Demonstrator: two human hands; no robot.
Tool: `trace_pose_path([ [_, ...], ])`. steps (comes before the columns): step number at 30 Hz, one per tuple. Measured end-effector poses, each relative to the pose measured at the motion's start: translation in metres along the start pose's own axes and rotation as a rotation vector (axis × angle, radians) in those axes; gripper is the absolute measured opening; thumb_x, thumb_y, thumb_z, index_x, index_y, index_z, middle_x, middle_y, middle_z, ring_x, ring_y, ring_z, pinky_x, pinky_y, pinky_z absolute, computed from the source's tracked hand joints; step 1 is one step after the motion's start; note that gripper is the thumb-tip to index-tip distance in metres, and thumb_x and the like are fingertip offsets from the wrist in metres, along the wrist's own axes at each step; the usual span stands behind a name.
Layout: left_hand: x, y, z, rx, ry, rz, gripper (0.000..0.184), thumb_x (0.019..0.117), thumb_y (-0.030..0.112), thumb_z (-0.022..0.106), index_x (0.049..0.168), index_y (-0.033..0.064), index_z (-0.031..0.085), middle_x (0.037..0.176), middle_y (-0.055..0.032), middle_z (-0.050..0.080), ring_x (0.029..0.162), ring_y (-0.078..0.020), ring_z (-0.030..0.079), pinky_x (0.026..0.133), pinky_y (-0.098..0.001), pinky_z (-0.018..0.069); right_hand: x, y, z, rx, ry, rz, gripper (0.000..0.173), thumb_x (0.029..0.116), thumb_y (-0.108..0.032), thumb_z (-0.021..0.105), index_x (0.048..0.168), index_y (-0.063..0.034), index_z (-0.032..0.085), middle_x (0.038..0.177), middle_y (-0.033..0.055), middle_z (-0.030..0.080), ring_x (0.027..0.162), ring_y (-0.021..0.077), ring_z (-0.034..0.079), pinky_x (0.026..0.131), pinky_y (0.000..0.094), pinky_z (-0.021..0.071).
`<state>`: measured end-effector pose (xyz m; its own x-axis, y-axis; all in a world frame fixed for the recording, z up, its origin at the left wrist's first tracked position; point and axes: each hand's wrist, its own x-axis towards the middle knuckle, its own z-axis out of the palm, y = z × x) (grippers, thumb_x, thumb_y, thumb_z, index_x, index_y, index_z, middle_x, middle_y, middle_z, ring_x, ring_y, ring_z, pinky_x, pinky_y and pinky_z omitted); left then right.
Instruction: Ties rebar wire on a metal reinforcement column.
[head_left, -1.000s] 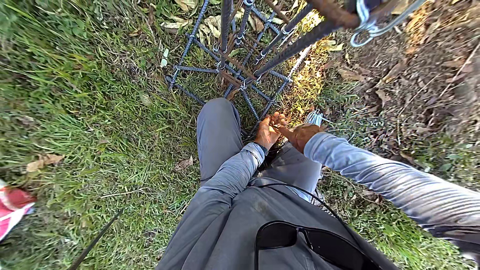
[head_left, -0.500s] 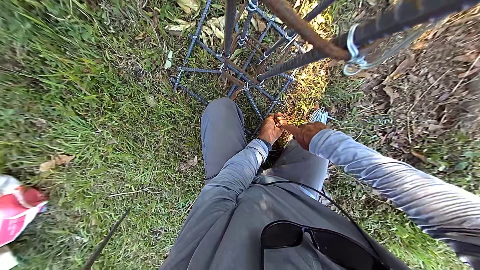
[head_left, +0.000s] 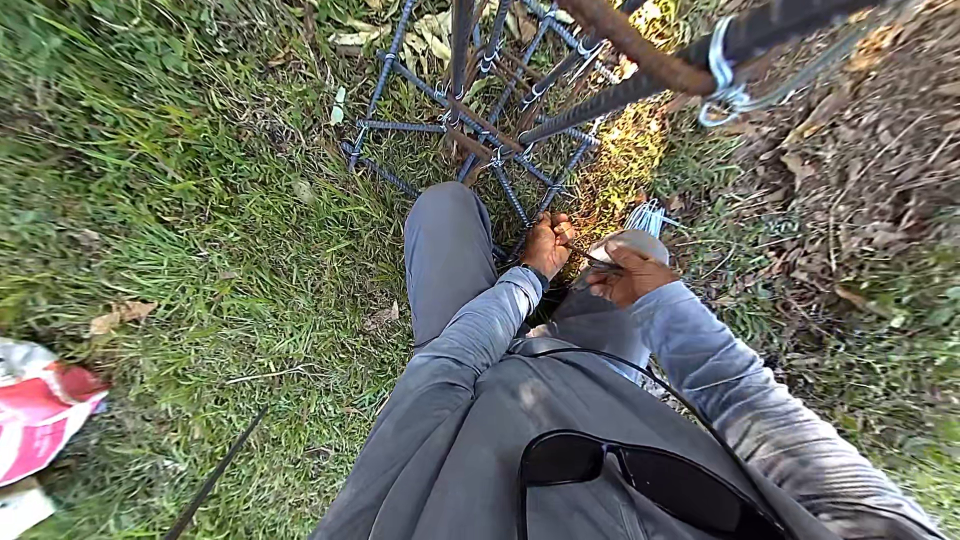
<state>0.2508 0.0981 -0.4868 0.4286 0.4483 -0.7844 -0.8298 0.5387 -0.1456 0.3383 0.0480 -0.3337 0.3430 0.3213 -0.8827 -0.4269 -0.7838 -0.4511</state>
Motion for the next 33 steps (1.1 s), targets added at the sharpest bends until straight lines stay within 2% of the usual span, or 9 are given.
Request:
trace_pose_path([
  [3, 0.005, -0.003, 0.000, -0.006, 0.012, 0.010, 0.031, 0.1124, 0.034, 0.033, 0.095, 0.0161, 0.051, 0.068, 0.0030, 0.050, 0.044, -0.0054, 0.041, 0.041, -0.0165, 0.0371, 0.002, 0.004, 0.003, 0.337, 0.055, 0.085, 0.012, 0.1067, -0.016, 0.050, 0.108, -0.0045, 0.052, 0.081, 0.0108, 0.066, 0.065, 0.0204, 0.069, 0.061, 0.0344, 0.0626],
  [7, 0.007, -0.008, -0.005, 0.039, 0.004, 0.022, 0.032, 0.1125, 0.037, 0.033, 0.100, 0.0146, 0.052, 0.072, 0.0008, 0.054, 0.047, -0.0064, 0.044, 0.043, -0.0178, 0.0386, 0.005, 0.002, 0.004, 0.501, 0.176, 0.077, 0.018, 0.1049, -0.009, 0.049, 0.121, -0.0019, 0.047, 0.095, 0.0153, 0.062, 0.073, 0.0234, 0.070, 0.068, 0.0366, 0.0642],
  [11, -0.034, -0.004, 0.001, 0.306, 0.003, 0.028, 0.035, 0.1093, 0.052, 0.034, 0.103, 0.0224, 0.053, 0.070, 0.0065, 0.048, 0.044, 0.0002, 0.036, 0.040, -0.0117, 0.0286, -0.001, 0.006, 0.008, 0.623, 0.232, 0.066, 0.023, 0.1036, -0.008, 0.050, 0.126, -0.0029, 0.045, 0.104, 0.0158, 0.058, 0.081, 0.0230, 0.069, 0.071, 0.0333, 0.0633],
  [14, -0.038, -0.003, 0.000, 0.358, -0.004, 0.018, 0.038, 0.1074, 0.058, 0.035, 0.108, 0.0244, 0.053, 0.074, 0.0056, 0.050, 0.045, -0.0004, 0.035, 0.040, -0.0127, 0.0282, -0.007, 0.012, 0.011, 0.719, 0.223, 0.097, 0.030, 0.1053, -0.011, 0.049, 0.133, -0.0024, 0.041, 0.115, 0.0195, 0.058, 0.093, 0.0266, 0.071, 0.077, 0.0346, 0.0639],
  [19, -0.034, -0.007, -0.002, 0.391, 0.016, 0.039, 0.035, 0.1072, 0.057, 0.036, 0.110, 0.0261, 0.052, 0.077, 0.0050, 0.053, 0.045, -0.0001, 0.036, 0.040, -0.0123, 0.0277, -0.006, 0.012, 0.012, 0.743, 0.156, 0.151, 0.020, 0.1075, -0.010, 0.039, 0.123, 0.0002, 0.045, 0.104, 0.0206, 0.065, 0.087, 0.0248, 0.074, 0.075, 0.0311, 0.0641],
  [22, -0.036, -0.008, -0.001, 0.459, 0.036, 0.045, 0.035, 0.1059, 0.059, 0.039, 0.116, 0.0268, 0.051, 0.081, 0.0033, 0.057, 0.050, -0.0018, 0.045, 0.044, -0.0138, 0.0354, 0.001, 0.009, 0.007, 0.720, 0.149, 0.152, 0.020, 0.1077, -0.011, 0.038, 0.119, 0.0013, 0.049, 0.099, 0.0185, 0.066, 0.081, 0.0228, 0.073, 0.073, 0.0307, 0.0637],
  [25, -0.038, -0.008, -0.002, 0.579, 0.058, 0.080, 0.031, 0.1060, 0.049, 0.049, 0.130, 0.0296, 0.050, 0.088, -0.0016, 0.060, 0.062, -0.0101, 0.057, 0.055, -0.0235, 0.0480, 0.006, 0.007, 0.003, 0.717, 0.157, 0.155, 0.023, 0.1083, -0.012, 0.037, 0.122, 0.0018, 0.049, 0.101, 0.0184, 0.066, 0.081, 0.0225, 0.073, 0.073, 0.0303, 0.0635],
  [27, -0.035, -0.009, -0.006, 0.611, 0.048, 0.099, 0.039, 0.1048, 0.048, 0.053, 0.140, 0.0316, 0.046, 0.093, -0.0037, 0.061, 0.068, -0.0138, 0.060, 0.062, -0.0298, 0.0526, 0.007, 0.005, 0.001, 0.719, 0.163, 0.146, 0.024, 0.1082, -0.013, 0.037, 0.124, 0.0012, 0.049, 0.101, 0.0184, 0.066, 0.081, 0.0226, 0.073, 0.073, 0.0309, 0.0637],
  [33, -0.032, -0.009, -0.006, 0.578, 0.043, 0.087, 0.044, 0.1037, 0.050, 0.054, 0.142, 0.0316, 0.043, 0.092, -0.0044, 0.062, 0.072, -0.0157, 0.062, 0.068, -0.0335, 0.0544, 0.005, -0.004, -0.001, 0.621, 0.165, 0.177, 0.024, 0.1079, -0.015, 0.038, 0.122, 0.0003, 0.051, 0.096, 0.0155, 0.067, 0.073, 0.0187, 0.072, 0.066, 0.0264, 0.0626],
])
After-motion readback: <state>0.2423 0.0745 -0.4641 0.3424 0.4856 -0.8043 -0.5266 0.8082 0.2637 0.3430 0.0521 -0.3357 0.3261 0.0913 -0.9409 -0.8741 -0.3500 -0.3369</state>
